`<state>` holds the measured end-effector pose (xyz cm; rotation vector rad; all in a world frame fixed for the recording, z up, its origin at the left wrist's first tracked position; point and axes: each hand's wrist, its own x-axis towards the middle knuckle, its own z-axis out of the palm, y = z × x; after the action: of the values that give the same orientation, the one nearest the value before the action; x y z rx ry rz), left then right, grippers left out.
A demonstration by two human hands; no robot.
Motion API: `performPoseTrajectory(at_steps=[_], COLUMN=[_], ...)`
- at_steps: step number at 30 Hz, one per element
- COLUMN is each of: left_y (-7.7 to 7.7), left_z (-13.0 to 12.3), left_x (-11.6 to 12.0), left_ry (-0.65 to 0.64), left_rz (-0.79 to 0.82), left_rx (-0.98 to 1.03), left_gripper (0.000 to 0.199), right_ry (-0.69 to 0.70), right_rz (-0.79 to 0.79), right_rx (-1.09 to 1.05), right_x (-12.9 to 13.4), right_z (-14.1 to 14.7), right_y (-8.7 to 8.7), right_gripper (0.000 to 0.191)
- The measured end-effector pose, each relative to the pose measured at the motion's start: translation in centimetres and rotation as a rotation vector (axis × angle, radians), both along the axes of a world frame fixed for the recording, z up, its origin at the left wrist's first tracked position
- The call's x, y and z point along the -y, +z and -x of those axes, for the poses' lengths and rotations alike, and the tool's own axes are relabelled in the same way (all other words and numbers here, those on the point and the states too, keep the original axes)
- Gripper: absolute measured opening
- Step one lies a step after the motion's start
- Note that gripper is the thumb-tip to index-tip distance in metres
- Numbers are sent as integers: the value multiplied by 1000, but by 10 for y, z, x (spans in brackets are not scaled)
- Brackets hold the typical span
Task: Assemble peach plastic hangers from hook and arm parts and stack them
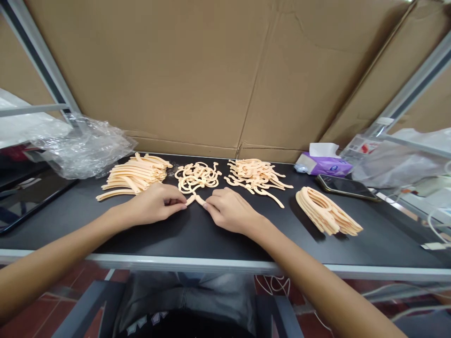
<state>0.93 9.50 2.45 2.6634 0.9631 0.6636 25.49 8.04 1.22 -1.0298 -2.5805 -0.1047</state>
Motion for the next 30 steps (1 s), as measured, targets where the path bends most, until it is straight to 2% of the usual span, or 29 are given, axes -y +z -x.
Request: performPoseTrajectory(at_steps=[4,7,10,12,14,17,19,21,24,30], left_y=[-6,-1,6,5,-3,-25,-40,-50,-55,-49], left_z=[-1,0,11,26,47,77,90,95,93,88], left_x=[-4,-2,14,34,57,87,97,100,98,98], left_ry=[-12,3,64,155,240,382,439,471,469,497], left_rz=[-49,-59,-124,-231,-293,-343,-384,-410,-401,-381], left_rx=[14,-14,-55,-22,-45,-102,-194,-285,-354,-393], left_gripper=[17,19,28,34,37,51,64,69,70,70], right_ry=[-57,-81,-137,-206,-329,-454,-510,-531,-543,-591], right_rz=[2,28,11,-18,-21,8,44,73,77,75], right_rx=[-13,-94,-198,-239,-226,-133,-63,-4,43,58], right_x=[-2,5,22,37,54,74,80,82,81,83], right_z=[-2,-9,-24,-38,-52,-71,-77,-79,-76,-70], right_y=[-4,-3,-1,-4,-12,-27,-35,-40,-42,-40], right_gripper=[33,30,32,37,46,63,69,71,71,76])
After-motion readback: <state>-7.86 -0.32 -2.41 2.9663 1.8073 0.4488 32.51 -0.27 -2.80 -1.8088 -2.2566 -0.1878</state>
